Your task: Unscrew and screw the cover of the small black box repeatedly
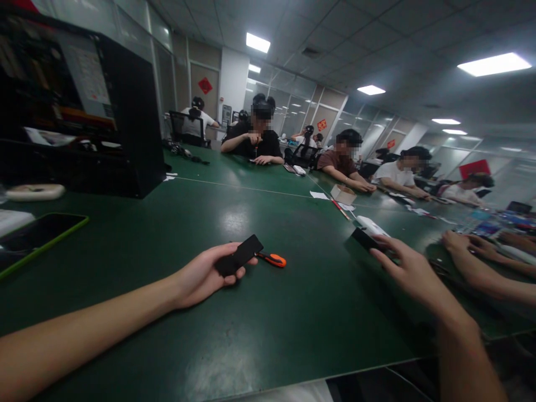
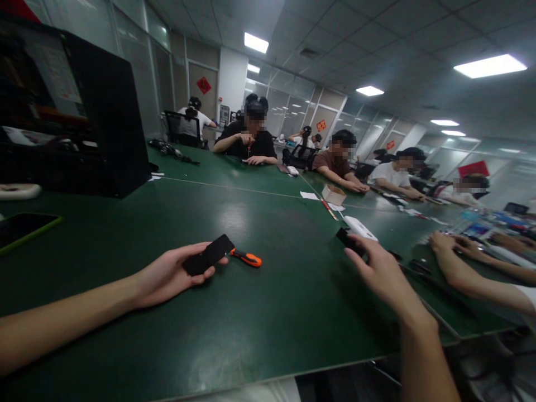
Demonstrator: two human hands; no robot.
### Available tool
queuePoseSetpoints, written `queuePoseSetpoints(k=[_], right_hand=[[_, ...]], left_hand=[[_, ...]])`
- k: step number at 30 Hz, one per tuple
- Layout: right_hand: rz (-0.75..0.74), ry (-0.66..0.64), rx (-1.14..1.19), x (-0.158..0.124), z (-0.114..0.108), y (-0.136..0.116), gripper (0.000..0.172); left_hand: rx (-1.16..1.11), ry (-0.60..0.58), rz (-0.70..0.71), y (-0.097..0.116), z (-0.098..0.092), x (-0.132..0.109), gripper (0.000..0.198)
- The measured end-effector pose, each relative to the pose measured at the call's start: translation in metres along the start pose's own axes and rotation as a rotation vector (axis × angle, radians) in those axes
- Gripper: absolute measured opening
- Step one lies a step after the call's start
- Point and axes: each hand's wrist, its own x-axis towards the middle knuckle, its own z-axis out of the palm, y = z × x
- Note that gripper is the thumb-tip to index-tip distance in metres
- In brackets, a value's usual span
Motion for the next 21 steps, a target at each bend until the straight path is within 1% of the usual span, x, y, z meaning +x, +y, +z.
queuePoseSetpoints(k=[2,4,5,7,9,11,14,18,21], right_hand=[[-0.118,-0.098,0.109,0.006,0.009,-0.056,0.045],[-0.270,-0.249,0.319,0.013,0.021,-0.112,0.045],[-0.356,-0.300,0.389,0.017,0.027,-0.137,0.045],[-0.508,-0.385,0.470,0.024,0.039,-0.181,0.041],[-0.644,-0.506,0.500,0.030,0.051,-0.209,0.038],[-0.745,-0.605,0.472,0.033,0.061,-0.223,0.037],[-0.828,-0.652,0.362,0.030,0.067,-0.224,0.037],[-0.886,-0.668,0.158,0.016,0.056,-0.208,0.044],[-0.844,-0.644,-0.035,0.003,0.041,-0.190,0.043]], left_hand=[[-0.005,-0.004,-0.018,0.000,-0.001,0.000,0.033],[0.010,-0.025,-0.009,-0.001,-0.001,-0.001,0.034],[0.030,-0.041,0.006,-0.001,-0.001,-0.001,0.034],[0.101,-0.071,0.043,-0.004,-0.002,0.000,0.033],[0.190,-0.088,0.062,-0.006,-0.002,0.000,0.037],[0.239,-0.094,0.084,-0.008,-0.002,0.000,0.043],[0.286,-0.097,0.093,-0.009,-0.003,0.001,0.043],[0.373,-0.135,0.087,-0.009,-0.005,0.002,0.041],[0.359,-0.127,0.039,-0.008,-0.006,0.001,0.046]])
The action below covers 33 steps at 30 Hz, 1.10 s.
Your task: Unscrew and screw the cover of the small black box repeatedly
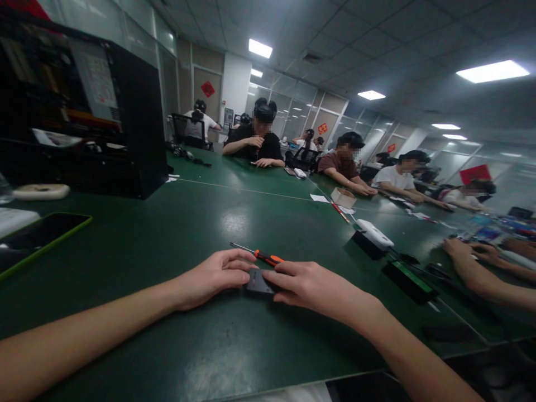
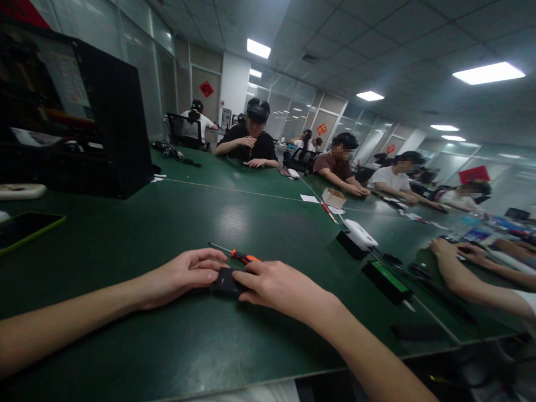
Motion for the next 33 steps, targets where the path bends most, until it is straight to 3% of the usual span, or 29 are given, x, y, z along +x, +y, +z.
queuePoseSetpoints(k=[4,7,10,13,18,33], right_hand=[[0.183,0.061,-0.025,-0.058,-0.007,0.022,0.043],[0.542,0.167,-0.091,-0.126,-0.016,0.066,0.049],[1.001,0.120,-0.198,-0.197,-0.016,0.117,0.051],[1.170,0.088,-0.262,-0.243,-0.001,0.155,0.052],[1.143,0.082,-0.195,-0.260,0.024,0.176,0.053],[1.134,0.031,-0.105,-0.265,0.030,0.187,0.059]], left_hand=[[0.003,-0.003,-0.052,0.004,0.002,-0.002,0.047],[0.037,0.007,-0.053,0.007,0.005,-0.003,0.044],[0.048,0.016,-0.056,0.009,0.006,-0.002,0.041],[0.037,0.023,-0.066,0.009,0.007,-0.002,0.038],[0.054,0.044,-0.076,0.009,0.007,-0.001,0.036],[0.130,0.023,-0.062,0.009,0.006,-0.002,0.034]])
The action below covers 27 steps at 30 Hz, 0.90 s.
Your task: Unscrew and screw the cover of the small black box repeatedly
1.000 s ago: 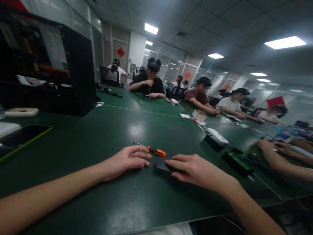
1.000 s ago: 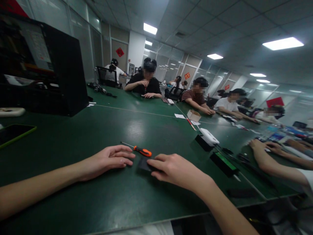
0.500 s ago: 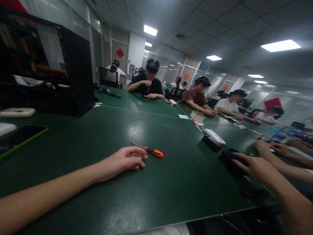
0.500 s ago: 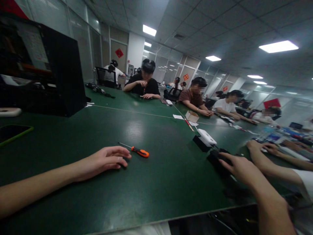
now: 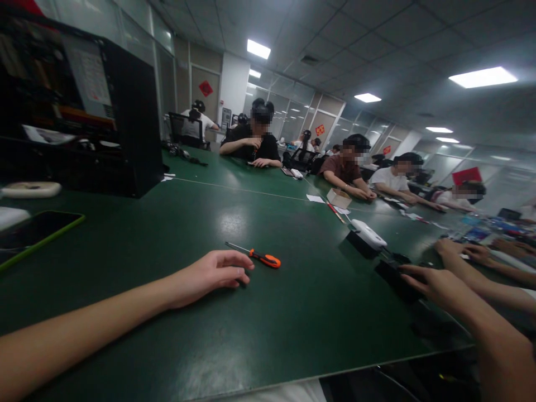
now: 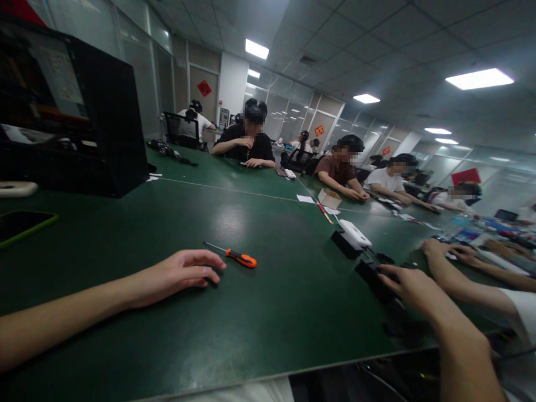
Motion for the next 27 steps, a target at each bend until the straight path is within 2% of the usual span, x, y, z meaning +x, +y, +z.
queuePoseSetpoints(k=[7,13,23,27], right_hand=[[-0.064,0.047,0.034,0.005,-0.002,0.001,0.054],[-0.114,-0.013,0.075,0.004,0.001,-0.004,0.061],[-0.069,-0.052,-0.038,0.010,0.000,-0.014,0.046],[-0.083,-0.086,-0.060,0.009,-0.008,-0.021,0.059]], left_hand=[[-0.014,-0.001,0.002,-0.001,0.000,0.000,0.033],[-0.009,-0.006,-0.009,0.000,-0.001,0.001,0.034],[-0.003,-0.020,-0.014,-0.001,-0.001,-0.001,0.034],[0.016,-0.034,-0.017,-0.001,-0.002,0.000,0.034]])
